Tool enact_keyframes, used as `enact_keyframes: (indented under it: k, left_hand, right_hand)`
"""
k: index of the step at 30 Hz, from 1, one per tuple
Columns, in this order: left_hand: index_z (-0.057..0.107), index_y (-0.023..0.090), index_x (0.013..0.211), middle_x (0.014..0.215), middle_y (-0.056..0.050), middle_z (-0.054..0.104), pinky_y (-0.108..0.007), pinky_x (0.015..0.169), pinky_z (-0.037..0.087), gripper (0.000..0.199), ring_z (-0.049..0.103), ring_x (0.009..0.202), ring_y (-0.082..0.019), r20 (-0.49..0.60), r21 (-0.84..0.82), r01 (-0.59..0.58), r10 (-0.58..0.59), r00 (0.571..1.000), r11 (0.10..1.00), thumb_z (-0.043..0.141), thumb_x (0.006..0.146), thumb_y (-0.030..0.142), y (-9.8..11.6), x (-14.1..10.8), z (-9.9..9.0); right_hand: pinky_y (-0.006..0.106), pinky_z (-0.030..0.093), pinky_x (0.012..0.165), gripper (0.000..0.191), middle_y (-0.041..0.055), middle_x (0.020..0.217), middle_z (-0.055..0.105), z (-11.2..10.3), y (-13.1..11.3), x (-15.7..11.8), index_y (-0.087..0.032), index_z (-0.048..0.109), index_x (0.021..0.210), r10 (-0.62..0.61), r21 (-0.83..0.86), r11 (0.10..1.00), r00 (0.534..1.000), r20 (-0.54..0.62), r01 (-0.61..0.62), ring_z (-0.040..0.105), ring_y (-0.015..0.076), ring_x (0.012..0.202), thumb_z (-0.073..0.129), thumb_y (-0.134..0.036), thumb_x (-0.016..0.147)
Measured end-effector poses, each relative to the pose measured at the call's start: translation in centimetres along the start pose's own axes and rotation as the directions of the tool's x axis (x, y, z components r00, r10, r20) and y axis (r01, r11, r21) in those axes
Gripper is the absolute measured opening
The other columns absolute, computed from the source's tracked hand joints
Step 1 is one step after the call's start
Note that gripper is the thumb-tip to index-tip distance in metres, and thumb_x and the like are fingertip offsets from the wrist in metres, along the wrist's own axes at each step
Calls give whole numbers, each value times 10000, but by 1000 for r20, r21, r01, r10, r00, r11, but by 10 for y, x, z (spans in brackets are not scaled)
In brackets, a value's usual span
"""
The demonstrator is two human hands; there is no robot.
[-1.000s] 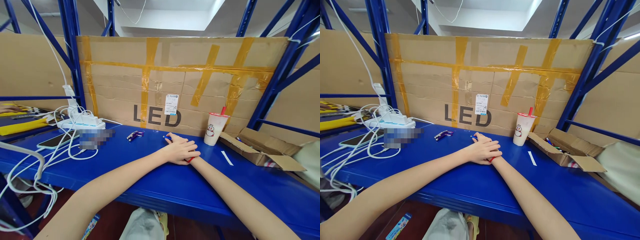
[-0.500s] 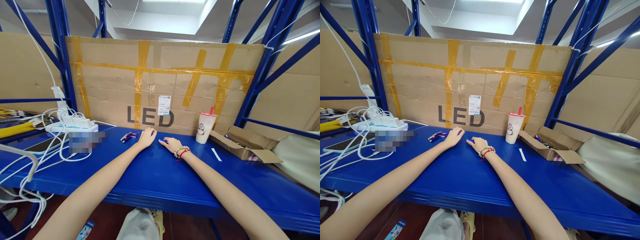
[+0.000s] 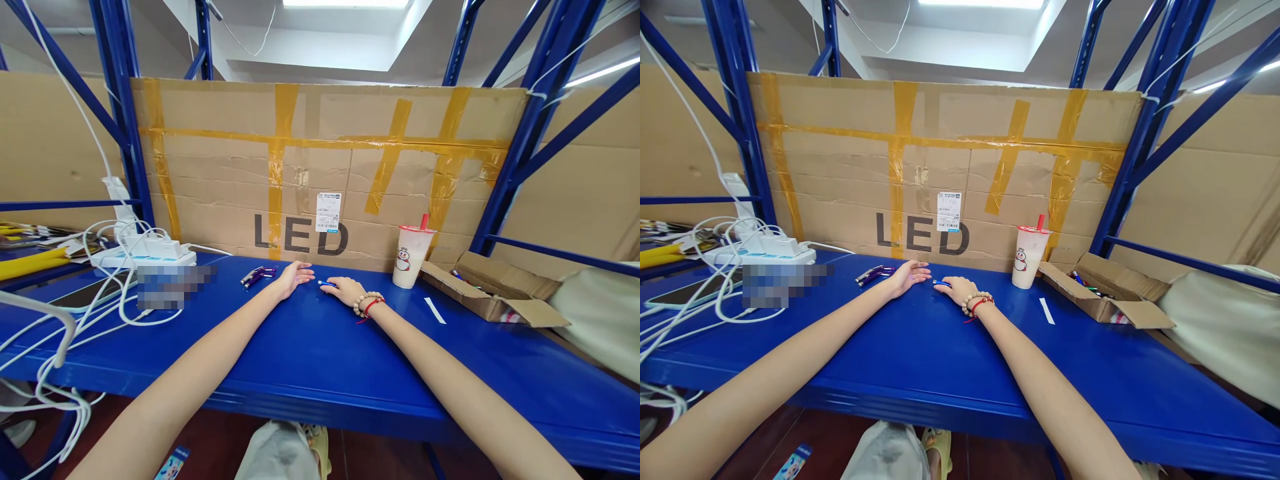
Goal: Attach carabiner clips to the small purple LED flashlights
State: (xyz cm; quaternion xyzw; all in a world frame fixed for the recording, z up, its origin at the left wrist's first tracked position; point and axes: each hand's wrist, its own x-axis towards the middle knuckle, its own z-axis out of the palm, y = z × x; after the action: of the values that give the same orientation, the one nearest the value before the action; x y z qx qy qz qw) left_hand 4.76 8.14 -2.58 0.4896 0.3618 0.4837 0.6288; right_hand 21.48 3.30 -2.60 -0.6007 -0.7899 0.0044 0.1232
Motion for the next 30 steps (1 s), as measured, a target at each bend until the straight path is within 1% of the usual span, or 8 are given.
enact_keyframes:
  k: [2,6,9,12,18,23,28,30]
  left_hand:
    - [543,122,861,741,-76,621,-206,653,458,206,611,646,-124,-20,-10,-10,9,1000,1000,362,802,202,-2,1,-1]
    - [545,114,860,715,-74,613,-213,637,459,193,602,607,-122,-38,-8,-10,10,999,1000,377,803,190,-3,0,1]
    - [555,100,845,695,-72,609,-212,628,455,165,591,575,-116,-38,10,-8,9,999,1000,415,792,171,-2,-2,3]
    - [557,100,854,714,-76,615,-210,627,456,181,601,600,-121,-28,6,-16,16,999,1000,405,801,184,-1,-3,4]
    - [551,102,859,724,-74,612,-203,604,454,226,609,623,-125,-14,-17,-25,24,1000,1000,369,812,228,0,-4,2]
    - [554,100,848,697,-68,602,-203,580,444,235,600,600,-123,-24,-10,-19,19,1000,1000,354,810,220,0,-3,3]
    - [562,109,836,719,-73,610,-207,586,441,236,593,600,-124,-30,-1,-21,21,999,1000,361,805,228,-1,-2,2]
    - [565,113,831,730,-75,613,-207,586,441,237,591,600,-125,-32,3,-21,22,999,1000,361,804,230,-2,-2,2]
  right_hand:
    - [243,368,674,393,9,1002,633,1,2,1,-258,591,934,-6,-6,1000,1000,-8,6,565,191,938,326,-542,870]
    - [250,376,688,413,12,1008,630,2,2,2,-265,589,960,-23,-10,1000,1000,-3,23,563,195,946,306,-553,871]
    - [253,382,700,401,12,1022,626,0,1,0,-273,589,973,-19,-8,1000,1000,1,19,557,200,969,326,-556,864]
    - [258,389,706,397,15,1041,622,-2,-2,-2,-275,593,984,-11,-3,1000,1000,10,11,551,204,983,346,-558,857]
    - [271,392,699,405,16,1021,629,-6,-4,-4,-260,601,944,4,2,1000,1000,21,-4,564,212,954,344,-560,856]
    - [263,387,704,398,12,1042,623,-4,-3,-3,-269,597,963,-11,2,1000,1000,10,11,554,208,980,338,-554,862]
    - [259,381,675,407,14,979,637,-2,-1,-2,-256,602,905,-9,-2,1000,1000,7,9,571,199,921,313,-541,873]
    - [258,381,677,406,15,989,635,-2,-2,-2,-256,603,914,-4,-1,1000,1000,4,4,569,198,927,315,-539,873]
